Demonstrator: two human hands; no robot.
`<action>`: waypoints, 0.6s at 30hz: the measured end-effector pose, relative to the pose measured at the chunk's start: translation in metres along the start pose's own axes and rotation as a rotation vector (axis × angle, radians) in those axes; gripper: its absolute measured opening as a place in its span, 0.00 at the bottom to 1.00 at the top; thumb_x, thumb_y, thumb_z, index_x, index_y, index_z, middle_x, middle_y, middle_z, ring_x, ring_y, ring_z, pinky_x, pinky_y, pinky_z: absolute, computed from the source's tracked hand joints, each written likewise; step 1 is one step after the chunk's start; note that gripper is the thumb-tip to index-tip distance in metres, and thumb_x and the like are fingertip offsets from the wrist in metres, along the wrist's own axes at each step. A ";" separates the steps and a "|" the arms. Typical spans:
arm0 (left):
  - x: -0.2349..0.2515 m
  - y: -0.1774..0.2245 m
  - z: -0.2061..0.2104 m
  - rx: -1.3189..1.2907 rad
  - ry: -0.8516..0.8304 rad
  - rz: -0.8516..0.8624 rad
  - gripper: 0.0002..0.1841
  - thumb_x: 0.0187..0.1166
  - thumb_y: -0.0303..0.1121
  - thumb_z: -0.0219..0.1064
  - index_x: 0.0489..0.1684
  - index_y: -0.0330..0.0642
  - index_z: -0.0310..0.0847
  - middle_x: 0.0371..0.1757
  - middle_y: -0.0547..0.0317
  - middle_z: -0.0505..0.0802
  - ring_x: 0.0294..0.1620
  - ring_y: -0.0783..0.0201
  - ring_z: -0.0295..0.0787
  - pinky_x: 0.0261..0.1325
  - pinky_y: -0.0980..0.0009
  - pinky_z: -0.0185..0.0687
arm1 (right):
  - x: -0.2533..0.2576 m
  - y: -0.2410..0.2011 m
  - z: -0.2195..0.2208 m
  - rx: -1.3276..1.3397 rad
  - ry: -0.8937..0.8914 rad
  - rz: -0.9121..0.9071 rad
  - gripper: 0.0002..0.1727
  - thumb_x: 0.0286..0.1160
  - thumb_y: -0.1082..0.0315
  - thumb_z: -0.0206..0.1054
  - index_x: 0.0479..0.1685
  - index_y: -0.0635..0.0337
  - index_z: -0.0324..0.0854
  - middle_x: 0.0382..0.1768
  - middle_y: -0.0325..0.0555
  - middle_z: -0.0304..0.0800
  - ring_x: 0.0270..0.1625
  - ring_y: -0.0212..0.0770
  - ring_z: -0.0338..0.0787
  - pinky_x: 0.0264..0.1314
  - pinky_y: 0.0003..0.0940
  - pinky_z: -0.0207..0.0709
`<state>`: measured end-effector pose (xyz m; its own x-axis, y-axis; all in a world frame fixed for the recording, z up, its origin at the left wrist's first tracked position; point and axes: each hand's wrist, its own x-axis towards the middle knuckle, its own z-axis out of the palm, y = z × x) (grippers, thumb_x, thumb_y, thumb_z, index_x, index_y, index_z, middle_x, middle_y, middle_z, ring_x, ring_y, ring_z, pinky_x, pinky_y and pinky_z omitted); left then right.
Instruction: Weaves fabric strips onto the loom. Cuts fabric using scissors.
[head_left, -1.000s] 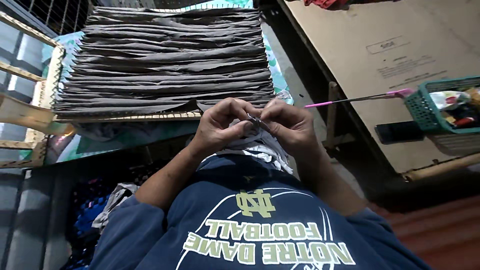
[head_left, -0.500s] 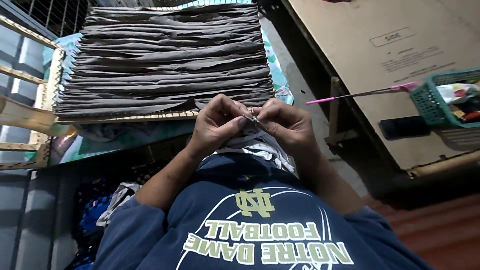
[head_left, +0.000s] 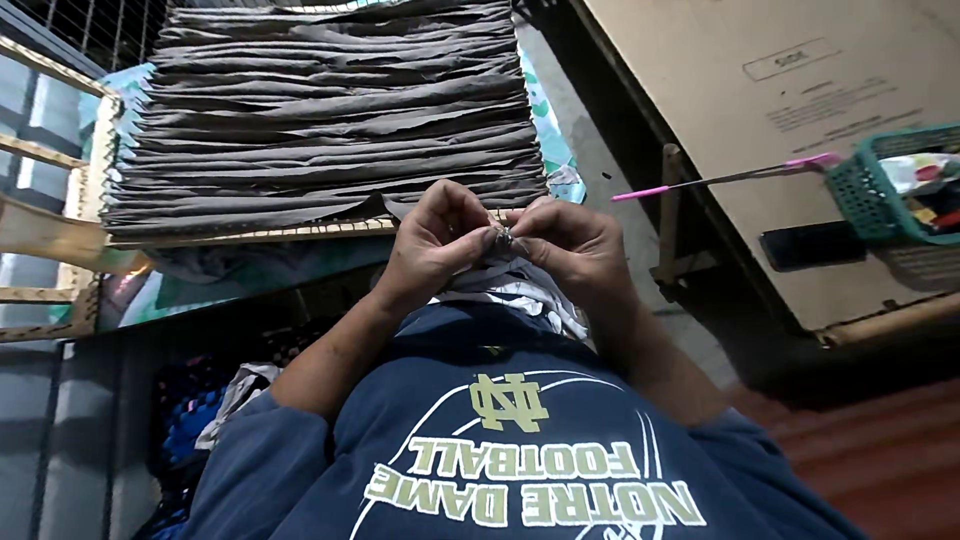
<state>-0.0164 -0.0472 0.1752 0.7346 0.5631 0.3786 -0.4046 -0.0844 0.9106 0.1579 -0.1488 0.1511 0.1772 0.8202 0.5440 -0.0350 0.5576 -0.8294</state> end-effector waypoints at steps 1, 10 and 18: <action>0.000 0.000 0.000 0.009 0.005 -0.005 0.13 0.74 0.17 0.68 0.48 0.45 0.75 0.41 0.65 0.90 0.42 0.72 0.89 0.49 0.73 0.88 | 0.000 0.000 0.000 -0.013 0.006 -0.003 0.07 0.70 0.79 0.72 0.44 0.64 0.88 0.45 0.38 0.91 0.48 0.29 0.91 0.58 0.29 0.88; 0.002 0.003 -0.001 0.088 0.042 -0.009 0.12 0.76 0.18 0.66 0.54 0.40 0.77 0.44 0.65 0.90 0.44 0.73 0.89 0.52 0.73 0.88 | 0.001 -0.001 -0.010 -0.254 0.019 -0.086 0.06 0.71 0.77 0.70 0.44 0.65 0.90 0.43 0.38 0.88 0.49 0.28 0.87 0.59 0.25 0.84; 0.001 0.007 0.001 0.194 0.052 0.027 0.14 0.75 0.16 0.66 0.56 0.36 0.76 0.43 0.65 0.90 0.41 0.74 0.88 0.48 0.76 0.87 | 0.003 -0.005 -0.010 -0.419 -0.024 -0.174 0.05 0.72 0.78 0.69 0.43 0.67 0.88 0.43 0.43 0.87 0.50 0.28 0.86 0.60 0.24 0.81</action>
<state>-0.0182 -0.0487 0.1824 0.6939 0.5994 0.3991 -0.3079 -0.2541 0.9169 0.1684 -0.1503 0.1552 0.1218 0.7245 0.6785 0.3953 0.5916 -0.7027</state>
